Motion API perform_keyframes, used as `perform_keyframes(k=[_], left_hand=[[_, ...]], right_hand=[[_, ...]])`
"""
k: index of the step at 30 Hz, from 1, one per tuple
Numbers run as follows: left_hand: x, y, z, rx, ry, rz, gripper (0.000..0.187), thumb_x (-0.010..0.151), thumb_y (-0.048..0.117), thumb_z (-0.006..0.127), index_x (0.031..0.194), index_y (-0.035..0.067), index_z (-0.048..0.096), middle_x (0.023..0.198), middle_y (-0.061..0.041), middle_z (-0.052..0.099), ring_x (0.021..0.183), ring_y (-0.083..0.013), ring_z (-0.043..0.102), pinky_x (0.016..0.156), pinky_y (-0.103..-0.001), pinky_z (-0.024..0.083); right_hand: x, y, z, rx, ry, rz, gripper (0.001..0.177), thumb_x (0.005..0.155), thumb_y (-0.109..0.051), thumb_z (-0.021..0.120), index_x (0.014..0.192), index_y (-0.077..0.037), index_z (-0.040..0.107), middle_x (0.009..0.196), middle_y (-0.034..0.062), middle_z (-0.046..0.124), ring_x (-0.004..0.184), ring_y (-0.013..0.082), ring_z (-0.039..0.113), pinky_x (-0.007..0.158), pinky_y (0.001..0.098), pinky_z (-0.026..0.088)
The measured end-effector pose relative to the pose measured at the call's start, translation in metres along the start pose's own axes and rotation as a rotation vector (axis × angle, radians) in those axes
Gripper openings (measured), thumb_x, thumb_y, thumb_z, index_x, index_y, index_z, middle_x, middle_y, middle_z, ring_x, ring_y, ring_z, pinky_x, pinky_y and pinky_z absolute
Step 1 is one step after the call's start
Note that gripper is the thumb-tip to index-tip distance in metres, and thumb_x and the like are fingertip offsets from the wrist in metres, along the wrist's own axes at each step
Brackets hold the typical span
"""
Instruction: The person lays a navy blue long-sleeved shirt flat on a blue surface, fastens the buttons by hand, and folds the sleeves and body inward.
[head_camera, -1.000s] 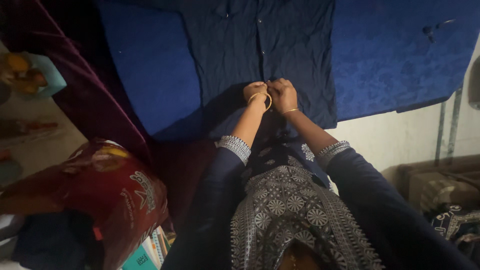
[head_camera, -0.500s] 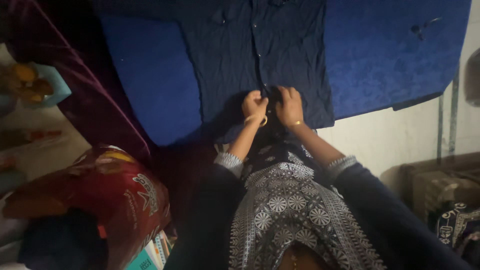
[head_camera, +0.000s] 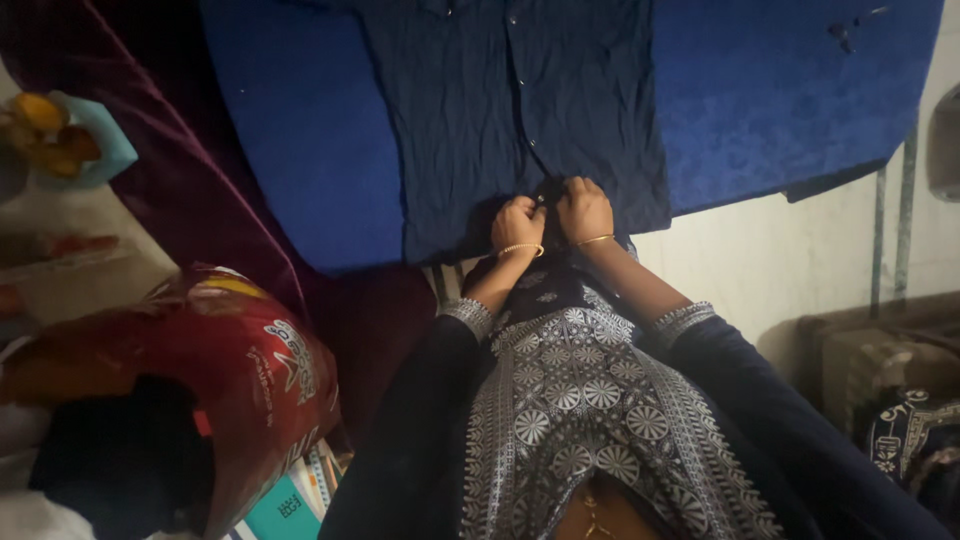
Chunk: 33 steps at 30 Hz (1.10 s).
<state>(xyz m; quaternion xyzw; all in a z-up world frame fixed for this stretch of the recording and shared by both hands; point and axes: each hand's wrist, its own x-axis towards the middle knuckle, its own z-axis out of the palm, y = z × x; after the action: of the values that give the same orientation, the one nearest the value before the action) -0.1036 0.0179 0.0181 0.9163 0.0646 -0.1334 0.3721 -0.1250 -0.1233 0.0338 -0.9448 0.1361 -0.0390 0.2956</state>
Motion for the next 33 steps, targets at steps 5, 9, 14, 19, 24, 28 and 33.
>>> perform_keyframes(k=[5, 9, 14, 19, 24, 28, 33], left_hand=[[0.002, -0.003, 0.004, -0.075, 0.003, -0.066, 0.013, 0.083, 0.025, 0.078, 0.090, 0.015, 0.080, 0.087, -0.007, 0.077, 0.083, -0.0298, 0.075, 0.074, -0.041, 0.059], [0.005, 0.007, -0.002, -0.093, 0.005, -0.092, 0.022, 0.077, 0.030, 0.082, 0.087, 0.012, 0.079, 0.081, -0.008, 0.078, 0.077, -0.0284, 0.076, 0.071, -0.040, 0.057], [0.016, 0.001, 0.007, -0.160, 0.001, -0.110, 0.019, 0.077, 0.028, 0.081, 0.087, 0.011, 0.080, 0.083, -0.008, 0.079, 0.077, -0.0257, 0.078, 0.071, -0.036, 0.059], [0.021, -0.011, 0.011, -0.189, -0.014, -0.031, 0.020, 0.075, 0.026, 0.082, 0.089, 0.012, 0.082, 0.085, -0.009, 0.079, 0.078, -0.0254, 0.078, 0.072, -0.035, 0.059], [0.022, -0.019, 0.013, -0.193, -0.057, -0.049, 0.019, 0.078, 0.028, 0.081, 0.088, 0.012, 0.082, 0.086, -0.009, 0.079, 0.079, -0.0255, 0.078, 0.071, -0.035, 0.059], [0.020, -0.017, 0.015, -0.201, -0.023, -0.055, 0.017, 0.077, 0.027, 0.080, 0.087, 0.013, 0.082, 0.084, -0.009, 0.078, 0.078, -0.0248, 0.078, 0.071, -0.035, 0.059], [0.023, -0.020, 0.017, -0.210, -0.038, -0.075, 0.017, 0.074, 0.025, 0.081, 0.086, 0.013, 0.083, 0.082, -0.009, 0.078, 0.075, -0.0240, 0.078, 0.070, -0.034, 0.059]], right_hand=[[-0.007, -0.004, -0.014, 0.154, 0.026, 0.011, 0.012, 0.089, -0.013, 0.073, 0.099, -0.006, 0.074, 0.097, 0.0162, 0.072, 0.092, 0.0383, 0.069, 0.082, 0.0467, 0.054], [-0.007, -0.009, -0.016, 0.239, -0.029, -0.029, 0.013, 0.090, -0.012, 0.072, 0.101, -0.006, 0.075, 0.098, 0.0158, 0.072, 0.092, 0.0375, 0.069, 0.083, 0.0450, 0.055], [-0.004, -0.005, -0.005, 0.259, -0.050, -0.051, 0.013, 0.091, -0.012, 0.071, 0.101, -0.006, 0.076, 0.100, 0.0153, 0.074, 0.093, 0.0369, 0.070, 0.085, 0.0444, 0.055], [0.000, -0.010, -0.006, 0.228, -0.083, -0.007, 0.013, 0.086, -0.013, 0.073, 0.095, -0.006, 0.078, 0.096, 0.0154, 0.075, 0.089, 0.0367, 0.071, 0.082, 0.0447, 0.056], [0.000, -0.010, -0.006, 0.237, -0.127, -0.017, 0.013, 0.087, -0.013, 0.072, 0.097, -0.006, 0.077, 0.099, 0.0151, 0.075, 0.089, 0.0350, 0.072, 0.082, 0.0437, 0.057], [0.000, -0.007, -0.004, 0.204, -0.097, -0.149, 0.011, 0.089, -0.011, 0.071, 0.095, -0.006, 0.078, 0.099, 0.0143, 0.075, 0.092, 0.0351, 0.072, 0.084, 0.0435, 0.057], [-0.004, -0.005, 0.000, 0.193, -0.088, -0.133, 0.012, 0.089, -0.013, 0.072, 0.097, -0.006, 0.078, 0.096, 0.0148, 0.074, 0.088, 0.0351, 0.071, 0.080, 0.0438, 0.057]])
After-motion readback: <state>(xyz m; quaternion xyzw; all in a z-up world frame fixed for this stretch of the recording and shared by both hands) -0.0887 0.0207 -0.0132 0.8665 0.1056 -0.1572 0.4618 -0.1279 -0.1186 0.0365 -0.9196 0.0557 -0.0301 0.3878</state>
